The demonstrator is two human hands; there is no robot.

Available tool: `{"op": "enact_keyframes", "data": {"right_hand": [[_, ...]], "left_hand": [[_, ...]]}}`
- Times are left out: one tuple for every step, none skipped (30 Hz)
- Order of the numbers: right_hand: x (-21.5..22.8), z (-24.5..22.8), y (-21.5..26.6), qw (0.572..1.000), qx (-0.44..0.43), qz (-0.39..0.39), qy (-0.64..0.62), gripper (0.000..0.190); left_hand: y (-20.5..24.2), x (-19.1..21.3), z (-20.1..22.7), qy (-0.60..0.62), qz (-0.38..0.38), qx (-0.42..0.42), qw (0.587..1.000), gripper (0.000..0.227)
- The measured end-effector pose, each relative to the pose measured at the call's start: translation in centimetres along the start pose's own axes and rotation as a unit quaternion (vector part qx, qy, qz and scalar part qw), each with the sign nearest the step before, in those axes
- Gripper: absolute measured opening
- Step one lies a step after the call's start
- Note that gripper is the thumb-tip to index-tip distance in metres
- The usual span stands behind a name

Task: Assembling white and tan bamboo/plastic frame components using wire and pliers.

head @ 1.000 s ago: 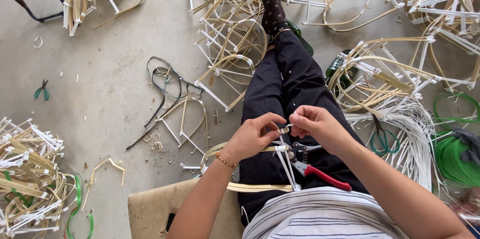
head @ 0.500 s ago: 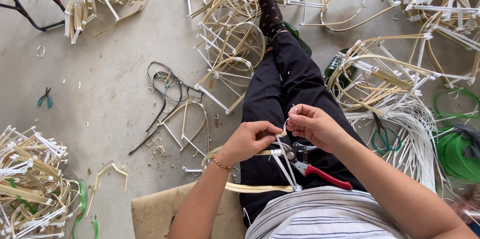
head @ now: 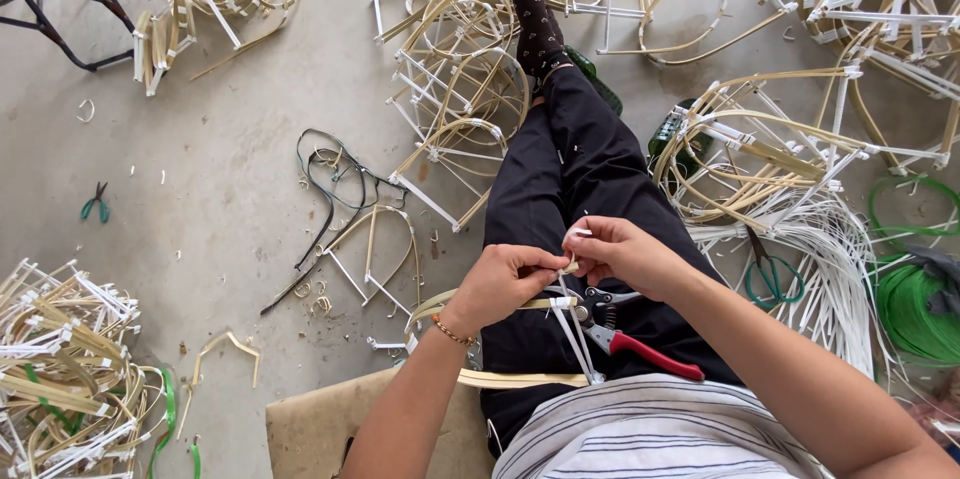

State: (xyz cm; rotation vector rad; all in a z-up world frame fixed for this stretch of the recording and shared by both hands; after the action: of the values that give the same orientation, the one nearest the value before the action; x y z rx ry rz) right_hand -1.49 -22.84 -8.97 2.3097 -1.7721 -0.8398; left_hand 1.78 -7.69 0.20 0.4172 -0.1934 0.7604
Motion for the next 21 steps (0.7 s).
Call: {"op": "enact_keyframes", "data": {"right_hand": [[0.0,0.4,-0.4,0.999,-0.018,0.005,-0.039,0.021],[-0.1,0.5,-0.7,0.999,-0.017,0.005,-0.039,0.021],[-0.2,0.7,-1.0,1.000,-0.018,0.008,-0.012,0.021],[-0.2,0.8,-1.3,1.000,-0.018,0.010,0.016,0.021],[-0.2,0.8,-1.5,1.000,-0.019,0.010,0.015,0.021],[-0.5,0.8,-1.7,1.000,-0.015,-0.006,0.023,0.020],[-0.7,0.7,-1.9,0.999,-0.012,-0.021,0.030,0.020],[-1.1,0.6,-2.1,0.999,-0.013,-0.021,0.029,0.020],[-1.2,0.0,-2.2,1.000,0.020,-0.007,0.000,0.019],[-1.4,-0.5,-2.3,0.998,0.053,0.007,-0.030,0.017],[-1.4,-0.1,-2.4,0.998,0.055,0.006,-0.029,0.017],[-1.1,0.1,-2.4,0.997,0.068,0.023,-0.043,0.016],[-0.8,-0.1,-2.8,0.994,0.084,0.037,-0.056,0.016],[-0.6,-0.6,-3.2,0.994,0.089,0.035,-0.054,0.016],[-0.7,-0.2,-3.0,0.992,0.087,0.044,-0.074,0.016],[-0.7,0.3,-2.7,0.990,0.085,0.052,-0.095,0.016],[-0.5,0.2,-2.8,0.990,0.085,0.054,-0.095,0.016],[-0.3,0.1,-2.9,0.992,0.086,0.058,-0.073,0.017],[0.1,-0.4,-3.1,0.993,0.090,0.062,-0.049,0.018],[0.0,-0.7,-3.1,0.993,0.093,0.063,-0.046,0.018],[-0.4,-0.7,-3.0,0.993,0.082,0.055,-0.059,0.021]], "left_hand": [[0.0,0.0,0.0,0.001,-0.001,0.005,1.000,0.022],[0.0,0.0,0.0,0.001,-0.001,0.005,1.000,0.022],[-0.1,-0.1,-0.1,0.005,-0.002,0.005,1.000,0.021],[-0.1,-0.1,-0.2,0.009,-0.004,0.006,1.000,0.021],[0.0,-0.1,0.0,0.009,-0.004,0.007,1.000,0.021],[0.0,-0.2,0.2,-0.012,-0.006,0.008,1.000,0.021],[0.1,-0.2,0.4,-0.032,-0.008,0.010,0.999,0.022],[0.0,-0.3,0.2,-0.033,-0.008,0.011,0.999,0.022],[0.0,-0.3,0.1,-0.036,-0.009,-0.002,0.999,0.022],[0.0,-0.4,0.1,-0.039,-0.010,-0.015,0.999,0.022],[0.1,-0.5,-0.1,-0.040,-0.010,-0.016,0.999,0.022],[0.2,-0.6,-0.1,-0.036,-0.008,-0.023,0.999,0.023],[0.0,-0.3,0.0,-0.034,-0.003,-0.032,0.999,0.024],[-0.2,-0.1,0.4,-0.038,-0.001,-0.036,0.999,0.024],[0.3,-0.2,0.9,-0.030,0.011,-0.067,0.997,0.020],[0.8,-0.3,1.4,-0.022,0.022,-0.099,0.995,0.017],[0.6,-0.3,1.7,-0.022,0.020,-0.099,0.995,0.017],[0.5,-0.2,2.0,-0.025,0.024,-0.105,0.994,0.019],[0.2,0.0,2.5,-0.029,0.030,-0.114,0.993,0.020],[0.1,0.1,2.7,-0.029,0.030,-0.118,0.992,0.020],[0.1,0.1,2.2,-0.064,0.028,-0.080,0.994,0.018]]}}
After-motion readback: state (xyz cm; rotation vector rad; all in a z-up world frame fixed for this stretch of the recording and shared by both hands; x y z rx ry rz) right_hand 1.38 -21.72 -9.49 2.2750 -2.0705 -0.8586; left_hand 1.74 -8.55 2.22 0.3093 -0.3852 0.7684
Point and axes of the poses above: each hand's wrist, its own y-axis away from the middle knuckle, its own x-axis out of the back of the hand, z = x × y, the point moved 7 cm from there along -y, towards the middle knuckle, and after that the axes turned 1 degree about y, right-handed, at the moved point
